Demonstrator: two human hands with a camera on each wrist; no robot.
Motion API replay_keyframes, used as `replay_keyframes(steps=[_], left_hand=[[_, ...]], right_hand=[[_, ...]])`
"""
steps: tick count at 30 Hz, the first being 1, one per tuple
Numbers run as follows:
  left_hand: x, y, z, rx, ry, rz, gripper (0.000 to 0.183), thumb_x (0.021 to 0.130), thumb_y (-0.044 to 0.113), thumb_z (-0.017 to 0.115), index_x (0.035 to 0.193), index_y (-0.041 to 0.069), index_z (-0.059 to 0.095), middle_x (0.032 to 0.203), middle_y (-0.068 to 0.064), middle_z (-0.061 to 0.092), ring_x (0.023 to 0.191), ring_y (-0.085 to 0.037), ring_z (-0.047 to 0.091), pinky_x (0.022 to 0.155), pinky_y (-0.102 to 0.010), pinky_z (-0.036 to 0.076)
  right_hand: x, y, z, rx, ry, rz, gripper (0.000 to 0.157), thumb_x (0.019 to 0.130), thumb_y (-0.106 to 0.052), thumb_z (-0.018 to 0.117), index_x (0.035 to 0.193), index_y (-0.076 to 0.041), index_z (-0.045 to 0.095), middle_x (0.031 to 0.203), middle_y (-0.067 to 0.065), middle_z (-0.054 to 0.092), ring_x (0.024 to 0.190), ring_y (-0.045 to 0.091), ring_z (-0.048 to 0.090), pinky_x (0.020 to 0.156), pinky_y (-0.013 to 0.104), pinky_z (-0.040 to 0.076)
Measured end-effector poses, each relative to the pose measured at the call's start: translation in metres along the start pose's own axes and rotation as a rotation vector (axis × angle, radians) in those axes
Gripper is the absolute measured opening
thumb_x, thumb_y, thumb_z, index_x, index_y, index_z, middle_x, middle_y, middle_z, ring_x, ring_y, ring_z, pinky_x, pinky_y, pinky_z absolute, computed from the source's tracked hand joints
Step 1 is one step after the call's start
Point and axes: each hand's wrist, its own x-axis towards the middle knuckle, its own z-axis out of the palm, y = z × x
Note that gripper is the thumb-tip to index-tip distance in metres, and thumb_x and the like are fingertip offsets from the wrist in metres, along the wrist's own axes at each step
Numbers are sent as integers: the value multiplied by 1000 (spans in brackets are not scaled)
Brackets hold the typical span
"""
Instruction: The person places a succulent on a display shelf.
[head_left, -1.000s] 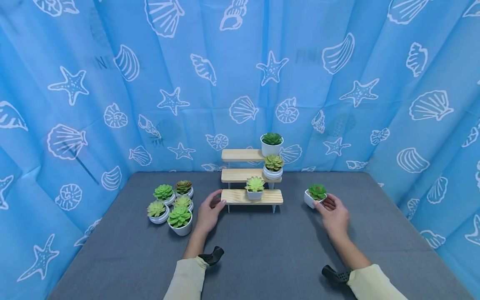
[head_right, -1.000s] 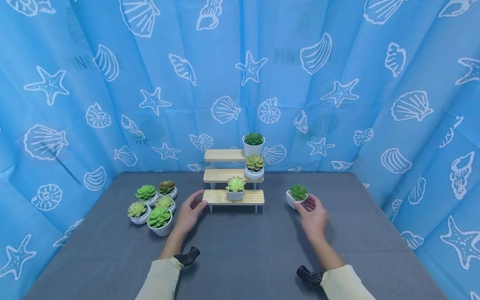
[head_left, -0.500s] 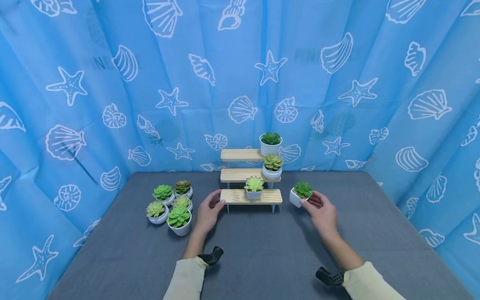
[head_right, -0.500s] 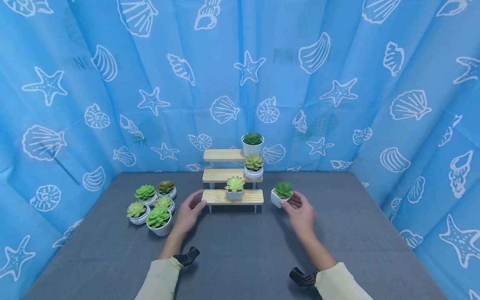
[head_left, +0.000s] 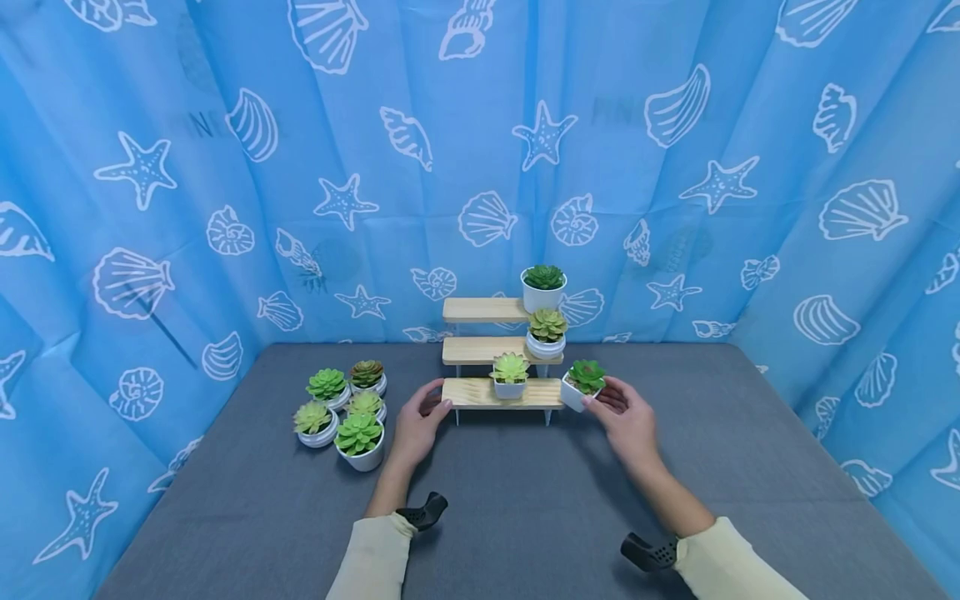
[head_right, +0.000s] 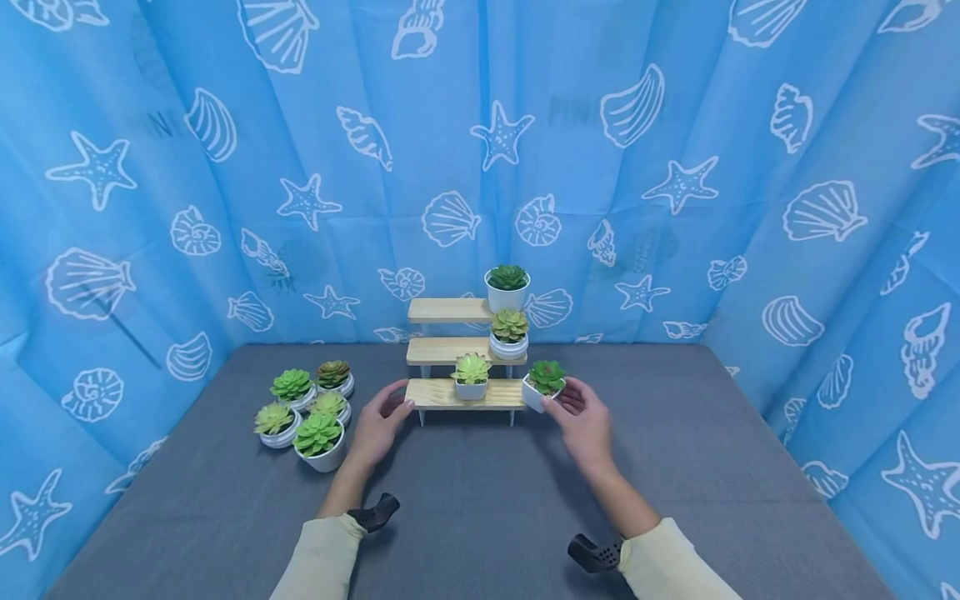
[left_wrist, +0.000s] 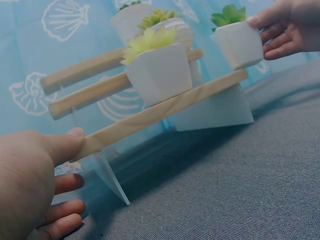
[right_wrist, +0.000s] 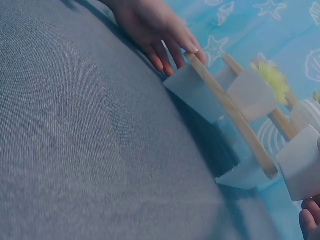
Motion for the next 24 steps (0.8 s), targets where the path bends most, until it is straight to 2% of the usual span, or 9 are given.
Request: replay_keyframes(steps=[6, 13, 17, 24], left_hand=[[1, -2, 0, 3, -5, -2, 46, 96, 25, 63, 140, 16, 53, 132, -9, 57, 120, -27, 54, 98, -48, 44], [0, -3, 0, 9, -9, 1, 46, 96, 26, 63, 140, 17, 53, 134, -8, 56, 120, -27, 54, 99, -48, 43], [0, -3, -1, 13, -9, 1, 46, 96, 26, 63, 140, 18, 53, 134, -8, 56, 120, -27, 54, 99, -48, 43], [1, -3, -2, 2, -12, 4, 44, 96, 26, 63, 139, 20, 55, 135, -7, 56, 120, -27, 54, 99, -48, 43]], right_hand=[[3, -3, 8, 44, -30, -29, 53, 88, -6, 72, 133, 8, 50, 123, 26, 58, 111, 33, 58, 80, 9, 46], [5, -6, 18, 31, -76, -28, 53, 88, -11, 73, 134, 5, 50, 123, 23, 58, 112, 30, 58, 85, 15, 47], [5, -8, 22, 37, -85, -35, 53, 88, -9, 73, 133, 5, 51, 123, 24, 59, 111, 31, 58, 85, 17, 48], [8, -10, 25, 12, -118, -53, 52, 89, -9, 72, 135, 3, 51, 126, 22, 58, 114, 30, 57, 94, 35, 49]])
